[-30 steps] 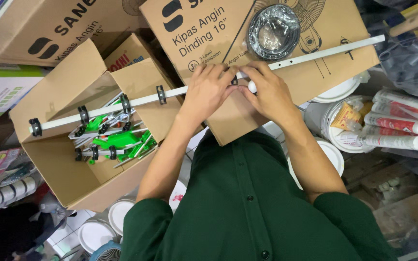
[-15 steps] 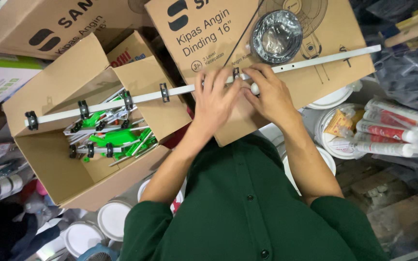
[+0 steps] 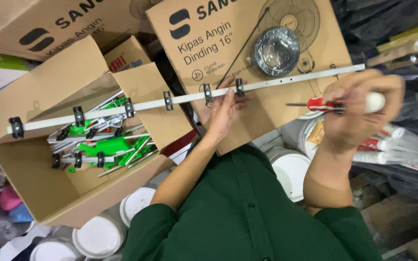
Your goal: The person assembles an antenna by inserting metal elements into plastic clips on a central bar and securing them with a screwdriver.
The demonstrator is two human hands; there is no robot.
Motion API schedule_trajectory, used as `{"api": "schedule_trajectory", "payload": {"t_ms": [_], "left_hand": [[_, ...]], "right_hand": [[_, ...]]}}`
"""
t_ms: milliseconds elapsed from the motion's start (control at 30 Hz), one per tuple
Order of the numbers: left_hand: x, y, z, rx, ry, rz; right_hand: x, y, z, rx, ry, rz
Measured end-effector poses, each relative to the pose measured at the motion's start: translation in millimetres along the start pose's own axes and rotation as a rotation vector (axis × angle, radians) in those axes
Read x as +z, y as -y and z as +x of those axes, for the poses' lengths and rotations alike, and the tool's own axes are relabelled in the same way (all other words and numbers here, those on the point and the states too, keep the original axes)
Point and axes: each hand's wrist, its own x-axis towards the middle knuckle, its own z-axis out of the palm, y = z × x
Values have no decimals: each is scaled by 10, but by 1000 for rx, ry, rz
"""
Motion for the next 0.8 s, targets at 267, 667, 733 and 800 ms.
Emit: {"api": "schedule_trajectory", "payload": {"t_ms": [267,667,733,800], "left_hand": [[-13,40,126,107,77,111],[-78,59,168,131,133,117],[-79,51,168,129,138,98],[-71,52,163,121,127,112]], "right_hand": [[498,-221,209,-20,-74,421],[793,-425,143,92,-47,435],[792,-437,149,90,-42,431],[776,-440,153,89,-37,423]]}}
